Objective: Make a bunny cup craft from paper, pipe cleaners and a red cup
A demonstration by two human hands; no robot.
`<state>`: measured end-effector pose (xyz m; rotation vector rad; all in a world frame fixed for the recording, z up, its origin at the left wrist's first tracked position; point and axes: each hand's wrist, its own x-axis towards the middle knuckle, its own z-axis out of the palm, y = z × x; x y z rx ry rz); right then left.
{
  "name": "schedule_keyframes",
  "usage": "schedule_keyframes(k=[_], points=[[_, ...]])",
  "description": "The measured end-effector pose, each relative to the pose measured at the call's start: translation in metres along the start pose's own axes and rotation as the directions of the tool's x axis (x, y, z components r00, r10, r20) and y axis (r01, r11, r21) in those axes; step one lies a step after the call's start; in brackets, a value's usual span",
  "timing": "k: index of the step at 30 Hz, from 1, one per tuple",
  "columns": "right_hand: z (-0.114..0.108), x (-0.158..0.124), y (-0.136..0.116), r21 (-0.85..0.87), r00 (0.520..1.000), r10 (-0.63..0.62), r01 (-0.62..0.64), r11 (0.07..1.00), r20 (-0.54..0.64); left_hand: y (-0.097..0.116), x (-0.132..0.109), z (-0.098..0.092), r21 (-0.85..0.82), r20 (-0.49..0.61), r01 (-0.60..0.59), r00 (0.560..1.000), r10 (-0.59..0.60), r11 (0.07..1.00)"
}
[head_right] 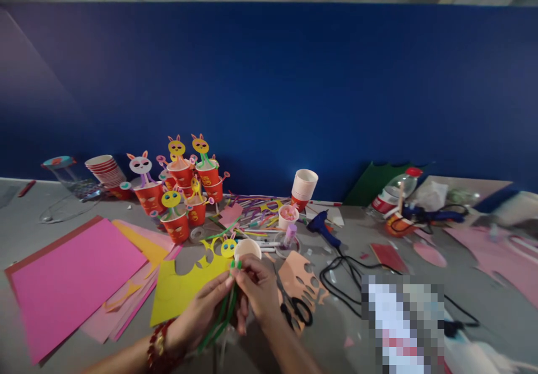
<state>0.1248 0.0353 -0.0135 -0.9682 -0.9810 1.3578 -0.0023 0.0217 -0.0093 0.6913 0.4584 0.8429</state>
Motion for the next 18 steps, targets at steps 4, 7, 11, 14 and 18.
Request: schedule_keyframes(k=[4,7,11,14,18], points=[[0.000,-0.001,0.003,-0.051,0.999,-0.049,0.050,0.997,0.014,0.000,-0.001,0.002,0.030,-0.028,-0.019,0.999,0.020,0.999],[0.000,-0.003,0.004,-0.072,0.998,-0.057,0.058,0.996,0.025,0.003,-0.004,0.004,0.010,-0.051,-0.001,0.999,0.002,1.000],[0.002,-0.005,0.009,-0.048,0.998,-0.061,0.063,0.997,0.035,0.006,-0.007,0.005,-0.009,-0.092,0.026,0.995,-0.026,1.000],[0.004,-0.005,0.013,-0.069,0.996,-0.089,0.091,0.993,0.027,0.004,-0.010,0.001,-0.026,-0.100,0.031,0.994,-0.034,0.999],[0.007,-0.006,0.013,-0.102,0.981,-0.192,0.193,0.976,0.011,-0.003,-0.013,-0.006,-0.039,-0.103,0.015,0.994,-0.019,0.999]])
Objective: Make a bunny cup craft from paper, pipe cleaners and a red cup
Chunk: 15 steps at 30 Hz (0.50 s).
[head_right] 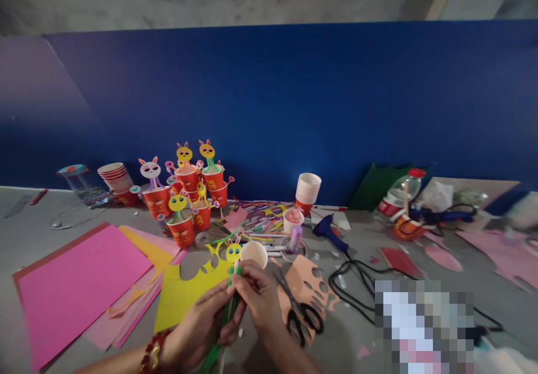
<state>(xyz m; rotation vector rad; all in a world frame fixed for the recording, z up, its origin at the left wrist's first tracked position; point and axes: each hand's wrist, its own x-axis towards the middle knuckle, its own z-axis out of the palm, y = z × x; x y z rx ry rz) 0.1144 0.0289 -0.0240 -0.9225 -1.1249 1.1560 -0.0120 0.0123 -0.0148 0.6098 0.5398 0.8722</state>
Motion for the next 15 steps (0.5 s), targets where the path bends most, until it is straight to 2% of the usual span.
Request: schedule_keyframes(k=[9,15], points=[[0.001,0.000,0.005,-0.052,0.998,-0.045,0.048,0.998,0.040,-0.002,0.000,-0.013,-0.003,0.054,-0.024,0.998,0.024,1.000],[0.005,0.001,-0.001,-0.043,0.996,-0.001,0.005,0.999,0.084,-0.008,0.002,-0.017,0.015,0.038,-0.049,0.998,0.049,0.999]])
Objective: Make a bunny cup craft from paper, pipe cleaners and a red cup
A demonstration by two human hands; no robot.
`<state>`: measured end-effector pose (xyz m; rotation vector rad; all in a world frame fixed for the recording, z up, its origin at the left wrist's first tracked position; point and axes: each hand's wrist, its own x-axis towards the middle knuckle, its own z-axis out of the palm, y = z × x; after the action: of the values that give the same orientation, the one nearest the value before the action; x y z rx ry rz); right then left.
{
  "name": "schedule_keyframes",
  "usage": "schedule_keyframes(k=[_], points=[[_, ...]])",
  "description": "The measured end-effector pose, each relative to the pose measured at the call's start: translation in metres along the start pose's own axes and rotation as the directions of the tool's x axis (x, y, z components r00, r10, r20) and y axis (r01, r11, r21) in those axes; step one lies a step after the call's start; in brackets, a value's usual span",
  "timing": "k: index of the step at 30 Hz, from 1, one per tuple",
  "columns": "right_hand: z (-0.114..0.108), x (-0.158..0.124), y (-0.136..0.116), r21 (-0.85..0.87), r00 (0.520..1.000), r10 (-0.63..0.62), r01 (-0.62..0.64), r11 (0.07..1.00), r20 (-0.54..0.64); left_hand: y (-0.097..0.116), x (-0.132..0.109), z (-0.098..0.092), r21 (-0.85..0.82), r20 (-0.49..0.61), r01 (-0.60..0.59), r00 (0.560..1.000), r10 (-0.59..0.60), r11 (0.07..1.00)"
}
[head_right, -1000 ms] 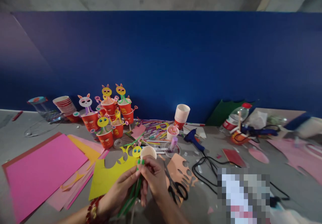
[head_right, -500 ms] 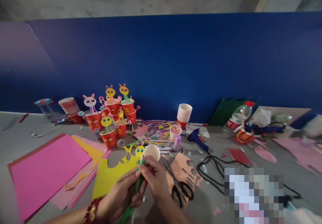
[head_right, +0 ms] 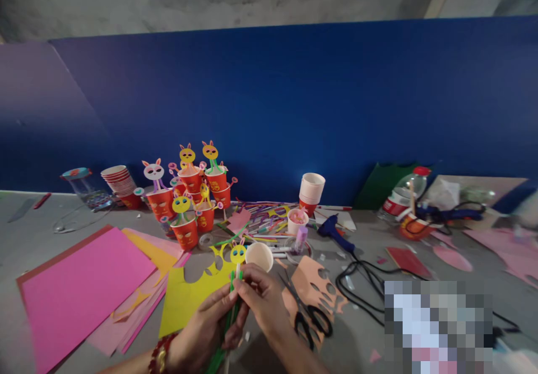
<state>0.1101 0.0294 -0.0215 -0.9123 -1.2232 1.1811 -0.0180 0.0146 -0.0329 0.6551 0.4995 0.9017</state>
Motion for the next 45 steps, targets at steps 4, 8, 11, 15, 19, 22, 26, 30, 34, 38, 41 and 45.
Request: schedule_keyframes(k=[4,8,11,15,19,22,26,30,34,38,41,45], points=[[0.003,0.000,-0.007,-0.028,1.000,0.005,-0.005,1.000,-0.009,-0.003,-0.002,0.001,0.008,-0.040,-0.022,0.999,0.022,1.000],[0.003,-0.004,-0.009,-0.093,0.998,-0.055,0.056,0.994,0.018,-0.006,-0.005,-0.001,0.087,-0.060,-0.049,0.997,0.054,0.995],[0.003,-0.007,-0.008,-0.099,0.998,-0.070,0.071,0.993,0.009,-0.007,-0.007,-0.002,0.117,-0.076,-0.036,0.996,0.046,0.992],[0.004,-0.010,-0.006,-0.085,0.999,-0.051,0.050,0.995,-0.006,-0.004,-0.006,-0.001,0.149,-0.074,-0.028,0.997,0.039,0.988],[0.005,-0.010,-0.005,-0.051,0.999,-0.049,0.050,0.997,0.011,0.000,-0.007,0.002,0.174,-0.110,0.001,0.994,0.019,0.985],[0.005,-0.008,-0.004,-0.060,0.997,-0.080,0.081,0.995,0.015,0.001,-0.008,0.002,0.195,-0.182,0.017,0.983,0.019,0.981],[0.003,-0.006,-0.007,-0.074,0.994,-0.108,0.110,0.991,0.030,0.000,-0.008,0.002,0.191,-0.212,0.053,0.977,-0.011,0.980],[0.005,-0.006,-0.011,-0.096,0.991,-0.133,0.135,0.986,0.025,-0.001,-0.009,0.002,0.189,-0.161,0.055,0.987,-0.024,0.980],[0.003,-0.005,-0.019,-0.133,0.996,-0.084,0.086,0.987,0.025,0.006,-0.008,0.005,0.151,-0.130,0.085,0.989,-0.066,0.985],[-0.026,-0.001,-0.047,-0.180,0.999,-0.026,0.033,0.983,0.043,0.027,-0.007,0.008,0.137,-0.125,0.032,0.992,-0.015,0.990],[-0.065,-0.004,-0.068,-0.314,0.968,-0.105,0.028,0.949,-0.229,0.050,-0.011,0.011,0.117,-0.154,-0.070,0.984,0.088,0.991],[-0.107,-0.023,-0.060,-0.409,0.937,-0.066,-0.085,0.909,-0.342,0.075,-0.022,0.010,0.139,-0.162,-0.154,0.971,0.176,0.978]])
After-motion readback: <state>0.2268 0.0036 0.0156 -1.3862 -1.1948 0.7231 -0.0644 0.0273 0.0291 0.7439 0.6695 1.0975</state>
